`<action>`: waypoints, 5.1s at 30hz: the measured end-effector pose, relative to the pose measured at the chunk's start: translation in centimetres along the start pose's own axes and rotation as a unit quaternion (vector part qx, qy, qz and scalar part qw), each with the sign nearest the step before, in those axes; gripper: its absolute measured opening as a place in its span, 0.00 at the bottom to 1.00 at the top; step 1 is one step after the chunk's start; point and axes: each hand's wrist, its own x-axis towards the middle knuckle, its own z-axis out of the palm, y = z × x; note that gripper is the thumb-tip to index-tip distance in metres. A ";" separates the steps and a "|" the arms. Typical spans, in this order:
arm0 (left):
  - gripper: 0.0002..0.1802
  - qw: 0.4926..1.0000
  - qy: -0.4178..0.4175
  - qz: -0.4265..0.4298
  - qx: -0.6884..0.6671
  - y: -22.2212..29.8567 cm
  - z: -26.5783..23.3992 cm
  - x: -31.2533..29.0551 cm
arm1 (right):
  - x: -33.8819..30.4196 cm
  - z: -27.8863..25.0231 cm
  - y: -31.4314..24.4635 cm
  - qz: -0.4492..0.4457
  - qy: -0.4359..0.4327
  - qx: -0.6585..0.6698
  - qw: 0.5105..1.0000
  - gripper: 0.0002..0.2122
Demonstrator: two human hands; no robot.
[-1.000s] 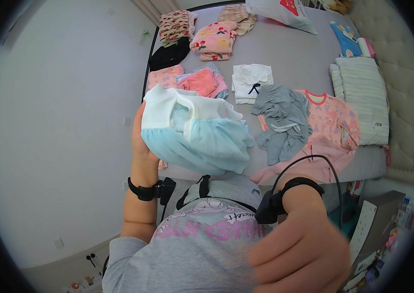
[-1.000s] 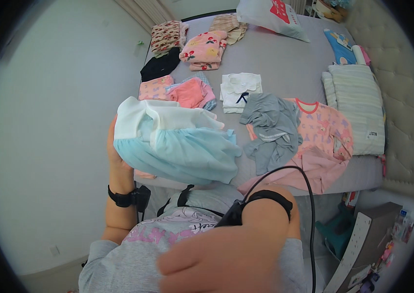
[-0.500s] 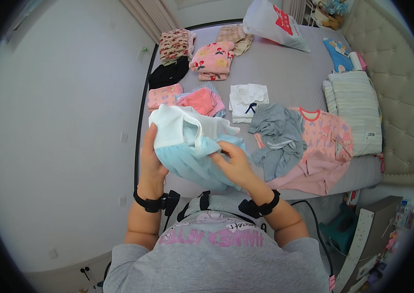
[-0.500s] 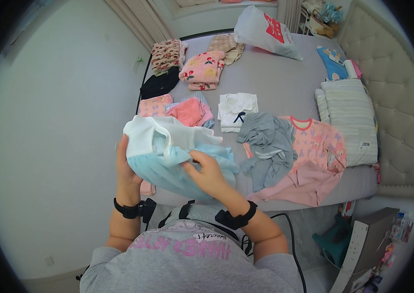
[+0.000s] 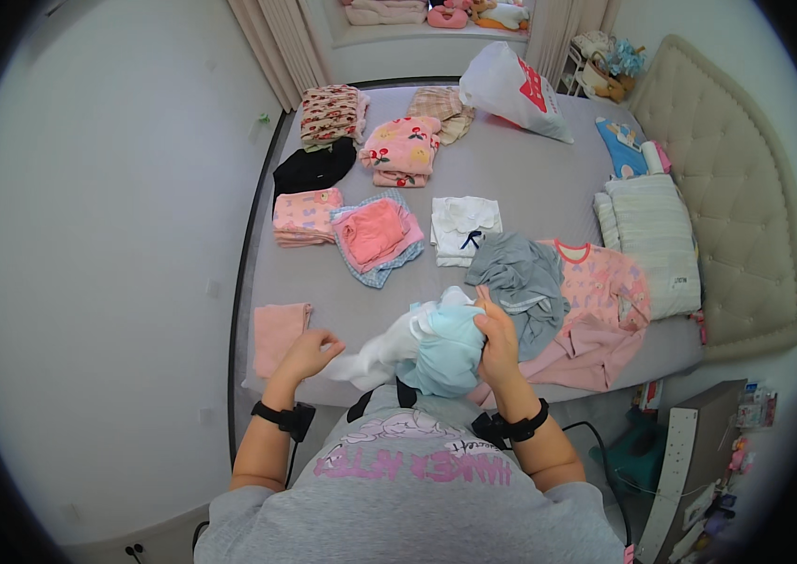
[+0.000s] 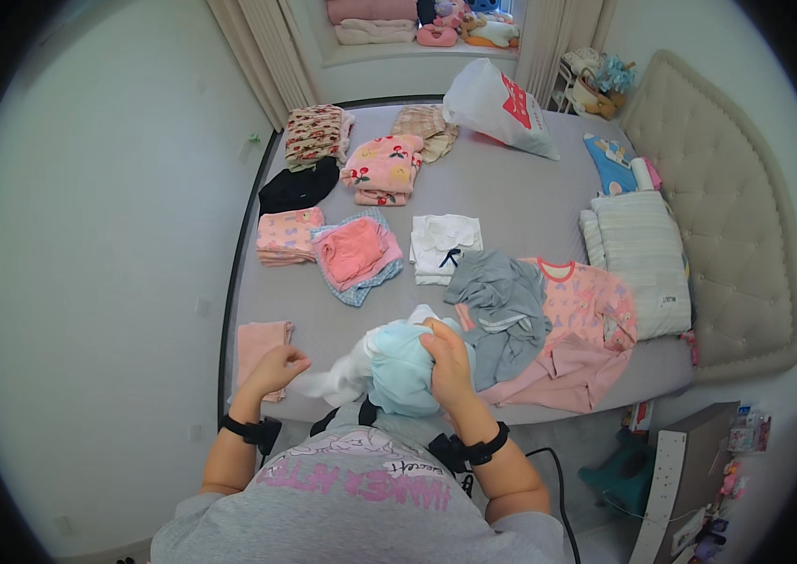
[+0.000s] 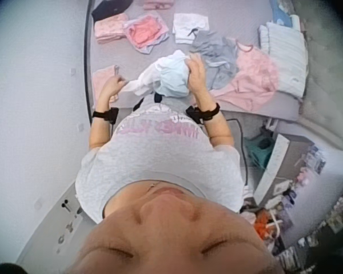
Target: The person retrieves folded pants from a closet and places them on a bed. They then fold several items of children's clothing, including pants and a dress, by hand on the bed.
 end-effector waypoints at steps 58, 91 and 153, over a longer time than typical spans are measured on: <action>0.48 0.878 0.052 0.394 -0.266 7.1 -2.1 5.5 | 1.9 6.3 -4.0 0.072 0.127 0.017 0.989 0.09; 0.16 0.809 0.134 0.527 -0.222 22.2 -31.4 -1.4 | -1.4 7.1 -23.7 -0.251 -0.035 -0.683 0.685 0.29; 0.19 0.797 0.252 0.518 -0.184 25.6 -36.7 -10.0 | -5.8 8.6 -37.3 -0.238 0.018 -0.562 0.792 0.18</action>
